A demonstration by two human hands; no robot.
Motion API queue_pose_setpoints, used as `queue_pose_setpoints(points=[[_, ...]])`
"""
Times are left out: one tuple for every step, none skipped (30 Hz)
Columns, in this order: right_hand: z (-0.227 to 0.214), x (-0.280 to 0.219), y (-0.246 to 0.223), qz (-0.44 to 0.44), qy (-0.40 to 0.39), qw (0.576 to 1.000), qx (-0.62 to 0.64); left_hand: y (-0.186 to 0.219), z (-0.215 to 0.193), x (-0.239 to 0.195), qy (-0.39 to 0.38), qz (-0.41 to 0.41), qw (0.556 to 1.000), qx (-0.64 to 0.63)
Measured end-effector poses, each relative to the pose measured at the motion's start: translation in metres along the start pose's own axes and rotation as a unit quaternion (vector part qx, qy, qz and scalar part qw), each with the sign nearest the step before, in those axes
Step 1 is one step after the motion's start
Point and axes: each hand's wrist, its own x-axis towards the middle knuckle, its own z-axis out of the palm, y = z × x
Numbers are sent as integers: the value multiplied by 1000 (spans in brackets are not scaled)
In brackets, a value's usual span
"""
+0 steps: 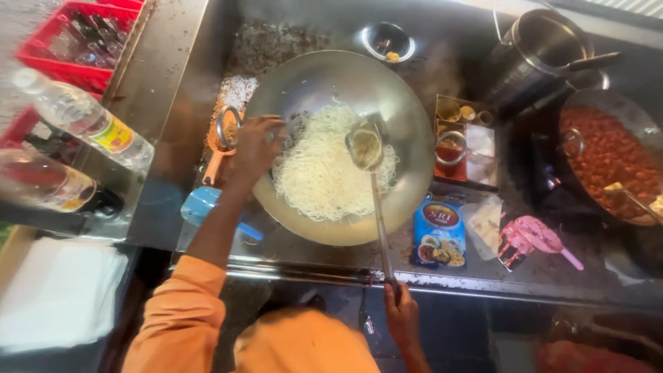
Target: The person prepares a dish in a restaurant kitchen by pouring food items from a blue bowl into a pan, stirring with a wooden spoon, tossing noodles in a wok with a spatula, and serving a portion into a cup before handling money.
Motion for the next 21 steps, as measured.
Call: queue_pose_setpoints(points=[[-4,0,0,-71,58,996,-18,-11,-2,-9,5,-21,1000,17],[-7,2,0,-141,114,983,-37,-25,-9,-19,23,-32,997,60],[-8,6,-1,-134,120,983,-37,-40,-14,-25,38,-36,994,98],[-8,15,-2,-143,88,986,-9,-52,-18,-35,72,-115,989,65],[-15,18,0,-144,67,987,18,-65,-25,-42,59,-107,991,48],[-15,20,1,-108,3,994,17,-81,-36,-46,67,-121,984,113],[-11,22,0,-74,-59,995,19,-93,-37,-43,77,-131,972,177],[-10,17,1,-61,-40,997,21,-102,-30,-38,96,-191,975,62],[-5,13,-1,-14,-90,996,19,-111,-32,-35,117,-254,959,-43],[-4,9,-3,32,-141,989,18,-115,-28,-33,109,-249,961,-48],[-4,9,-5,33,-140,989,20,-117,-29,-35,86,-294,948,-83],[-4,8,-8,73,-131,983,103,-117,-29,-35,63,-338,932,-117],[-5,4,-10,116,-121,968,186,-117,-29,-33,58,-338,932,-117],[-6,0,-14,120,-119,967,188,-118,-28,-27,56,-365,910,-191],[-9,1,-19,40,-81,991,98,-120,-27,-20,60,-390,880,-264],[-12,2,-25,-40,-42,998,7,-123,-24,-15,61,-391,880,-265],[-15,2,-31,-41,-43,998,6,-130,-20,-9,67,-436,848,-293],[-18,0,-36,-69,-28,997,15,-140,-14,-4,74,-481,813,-320],[-18,0,-40,-100,-14,995,24,-151,-6,-1,78,-481,813,-318],[-15,1,-42,-103,-18,994,23,-160,6,-1,115,-479,797,-350],[-9,-1,-40,-29,-76,997,5,-170,10,0,150,-475,779,-381]])
